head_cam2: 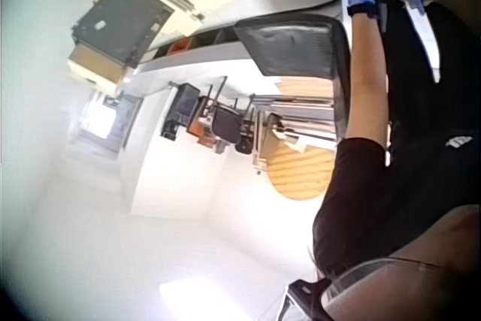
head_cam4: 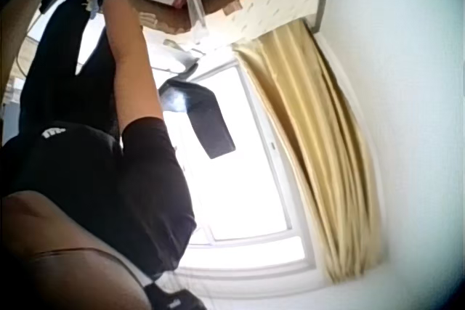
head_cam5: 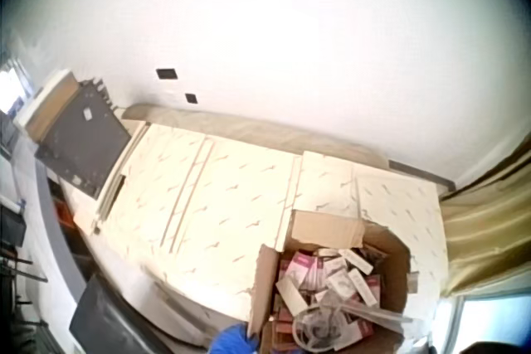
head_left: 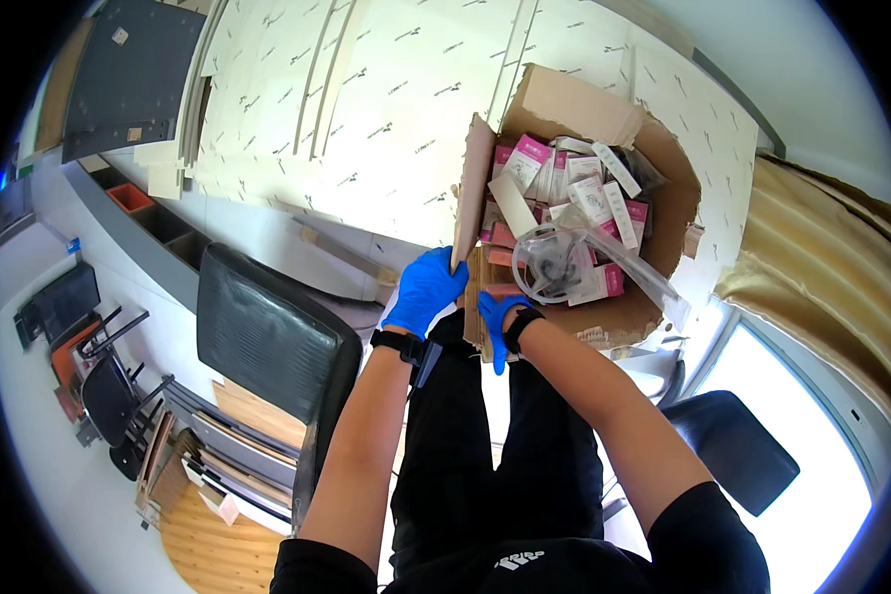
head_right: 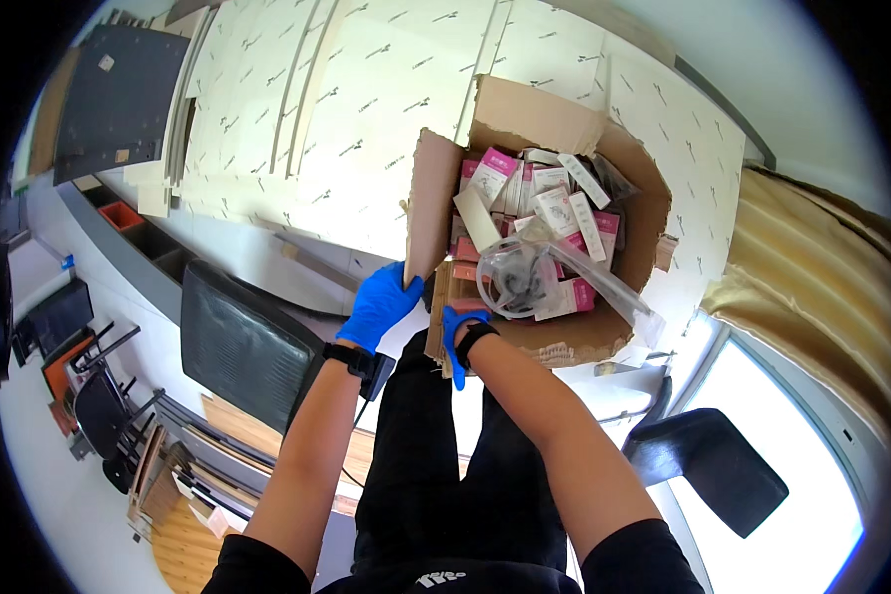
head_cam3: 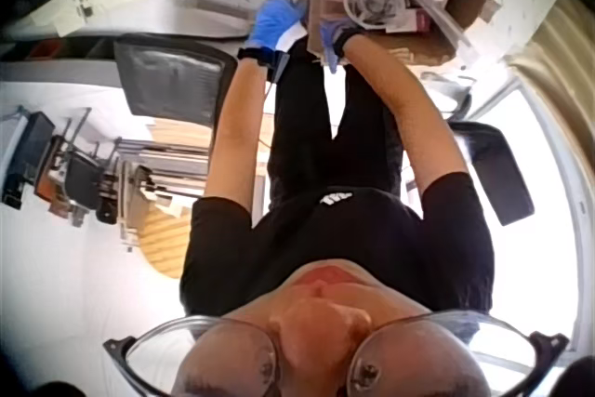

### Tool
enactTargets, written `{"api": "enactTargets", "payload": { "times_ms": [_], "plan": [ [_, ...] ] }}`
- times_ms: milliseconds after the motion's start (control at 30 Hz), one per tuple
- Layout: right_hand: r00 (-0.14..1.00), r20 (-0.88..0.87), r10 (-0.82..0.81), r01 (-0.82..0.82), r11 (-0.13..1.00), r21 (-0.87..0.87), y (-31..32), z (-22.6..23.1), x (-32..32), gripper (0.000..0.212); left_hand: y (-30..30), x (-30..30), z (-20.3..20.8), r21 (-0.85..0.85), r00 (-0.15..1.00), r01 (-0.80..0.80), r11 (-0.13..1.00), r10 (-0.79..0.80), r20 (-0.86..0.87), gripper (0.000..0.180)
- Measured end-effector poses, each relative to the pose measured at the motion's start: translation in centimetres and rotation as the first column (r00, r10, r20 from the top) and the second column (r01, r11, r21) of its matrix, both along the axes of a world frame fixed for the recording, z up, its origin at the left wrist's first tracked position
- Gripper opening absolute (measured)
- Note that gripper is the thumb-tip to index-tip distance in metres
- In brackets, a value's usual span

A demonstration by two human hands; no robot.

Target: The person carries a box of supplies into a bedroom, places it on a side table, and wipes the frame and glass of a sliding door with a green cloth.

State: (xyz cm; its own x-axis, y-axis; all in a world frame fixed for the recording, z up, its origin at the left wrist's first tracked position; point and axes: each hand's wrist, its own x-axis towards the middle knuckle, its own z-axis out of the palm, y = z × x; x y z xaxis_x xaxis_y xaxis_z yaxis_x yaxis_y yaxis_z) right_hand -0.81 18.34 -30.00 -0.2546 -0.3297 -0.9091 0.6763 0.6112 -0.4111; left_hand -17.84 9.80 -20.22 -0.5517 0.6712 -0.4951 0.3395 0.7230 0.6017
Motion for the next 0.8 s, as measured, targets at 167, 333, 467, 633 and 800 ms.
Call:
{"api": "enactTargets", "payload": {
  "times_ms": [167,333,467,633,800],
  "plan": [
    [0.981,-0.125,0.151,-0.134,0.982,0.130,2.8,4.0,-3.4,0.090,-1.0,-0.5,0.1,-0.022,0.999,-0.007,1.000,0.007,0.031,0.030],
    [0.820,-0.503,0.273,-0.063,0.917,0.395,8.7,8.4,-4.8,0.062,-0.1,-0.4,0.3,-0.003,0.977,-0.128,0.992,0.126,0.172,0.028],
    [0.721,-0.634,0.281,0.137,0.838,0.528,7.6,8.1,-2.8,0.033,-0.6,2.3,-3.6,0.009,0.983,-0.160,0.987,0.158,0.097,0.031],
    [0.729,-0.657,0.193,0.250,0.818,0.518,6.3,11.3,-2.7,0.024,2.0,5.9,-4.5,-0.036,0.727,-0.490,0.871,0.431,0.535,0.050],
    [0.691,-0.713,0.123,0.389,0.768,0.509,6.0,11.6,-0.9,0.025,4.9,7.1,-0.6,-0.326,0.120,-0.660,0.677,0.523,0.844,0.070]
  ]
}}
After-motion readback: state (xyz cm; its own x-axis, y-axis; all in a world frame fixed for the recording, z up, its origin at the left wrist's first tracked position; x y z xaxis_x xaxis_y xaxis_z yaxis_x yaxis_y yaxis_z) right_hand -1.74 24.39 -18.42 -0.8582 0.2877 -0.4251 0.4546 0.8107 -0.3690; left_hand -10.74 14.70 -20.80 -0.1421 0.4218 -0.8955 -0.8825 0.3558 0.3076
